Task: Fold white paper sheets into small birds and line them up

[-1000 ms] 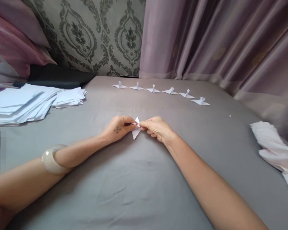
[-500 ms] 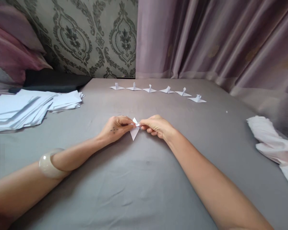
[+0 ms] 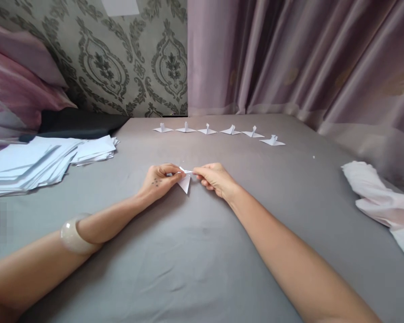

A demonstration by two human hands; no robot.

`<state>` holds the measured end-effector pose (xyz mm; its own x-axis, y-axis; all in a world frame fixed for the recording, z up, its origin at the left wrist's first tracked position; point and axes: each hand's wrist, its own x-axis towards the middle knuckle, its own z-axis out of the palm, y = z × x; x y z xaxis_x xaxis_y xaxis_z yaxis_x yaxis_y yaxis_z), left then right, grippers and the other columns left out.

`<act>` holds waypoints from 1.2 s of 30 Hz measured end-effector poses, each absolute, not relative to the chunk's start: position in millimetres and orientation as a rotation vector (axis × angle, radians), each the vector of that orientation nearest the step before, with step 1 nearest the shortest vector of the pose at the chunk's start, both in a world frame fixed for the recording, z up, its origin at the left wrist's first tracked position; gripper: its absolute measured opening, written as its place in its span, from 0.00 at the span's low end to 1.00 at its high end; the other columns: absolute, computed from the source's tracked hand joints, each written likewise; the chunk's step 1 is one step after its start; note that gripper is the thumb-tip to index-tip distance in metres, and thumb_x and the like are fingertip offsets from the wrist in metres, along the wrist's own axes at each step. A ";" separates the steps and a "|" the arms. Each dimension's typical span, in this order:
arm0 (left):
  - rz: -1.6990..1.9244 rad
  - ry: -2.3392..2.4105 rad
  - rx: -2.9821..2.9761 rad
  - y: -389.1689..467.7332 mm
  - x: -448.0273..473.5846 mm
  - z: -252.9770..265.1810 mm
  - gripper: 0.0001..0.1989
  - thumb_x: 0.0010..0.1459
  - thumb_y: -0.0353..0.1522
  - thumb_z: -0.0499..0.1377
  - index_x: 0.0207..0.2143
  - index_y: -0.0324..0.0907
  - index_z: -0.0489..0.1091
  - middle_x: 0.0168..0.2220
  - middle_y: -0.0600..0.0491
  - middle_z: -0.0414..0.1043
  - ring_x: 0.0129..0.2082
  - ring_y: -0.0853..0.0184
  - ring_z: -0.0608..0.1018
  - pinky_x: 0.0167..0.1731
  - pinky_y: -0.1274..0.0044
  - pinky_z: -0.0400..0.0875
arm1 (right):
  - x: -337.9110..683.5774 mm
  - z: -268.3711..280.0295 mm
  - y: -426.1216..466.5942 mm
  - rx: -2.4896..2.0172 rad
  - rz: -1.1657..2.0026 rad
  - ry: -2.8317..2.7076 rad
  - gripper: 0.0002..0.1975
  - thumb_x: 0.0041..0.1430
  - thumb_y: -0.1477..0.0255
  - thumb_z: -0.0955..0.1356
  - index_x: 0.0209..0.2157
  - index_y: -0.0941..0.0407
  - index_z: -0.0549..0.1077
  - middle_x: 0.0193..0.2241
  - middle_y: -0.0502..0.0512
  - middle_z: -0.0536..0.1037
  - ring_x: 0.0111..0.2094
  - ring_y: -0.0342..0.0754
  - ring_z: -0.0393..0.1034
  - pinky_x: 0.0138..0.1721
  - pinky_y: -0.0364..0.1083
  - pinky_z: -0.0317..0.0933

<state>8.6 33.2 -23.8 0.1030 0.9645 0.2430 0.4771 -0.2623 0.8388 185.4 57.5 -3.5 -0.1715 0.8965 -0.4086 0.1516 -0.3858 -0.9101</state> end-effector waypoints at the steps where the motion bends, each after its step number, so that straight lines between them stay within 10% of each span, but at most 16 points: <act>1: 1.113 1.434 1.790 35.3 7.2 -25.7 0.09 0.52 0.33 0.59 0.27 0.40 0.78 0.32 0.50 0.78 0.33 0.65 0.77 0.35 0.77 0.68 | 185.3 -3.8 57.1 -1.499 1.605 -1.204 0.05 0.51 0.75 0.70 0.25 0.60 0.70 0.18 0.46 0.68 0.12 0.32 0.51 0.09 0.35 0.39; 36: 0.844 1.959 1.979 39.0 -12.0 -16.0 0.13 0.53 0.41 0.58 0.29 0.43 0.77 0.39 0.49 0.78 0.45 0.56 0.73 0.48 0.67 0.63 | 184.7 -3.5 32.9 -1.418 1.386 -1.425 0.08 0.54 0.75 0.66 0.23 0.59 0.66 0.12 0.42 0.63 0.10 0.34 0.50 0.11 0.36 0.44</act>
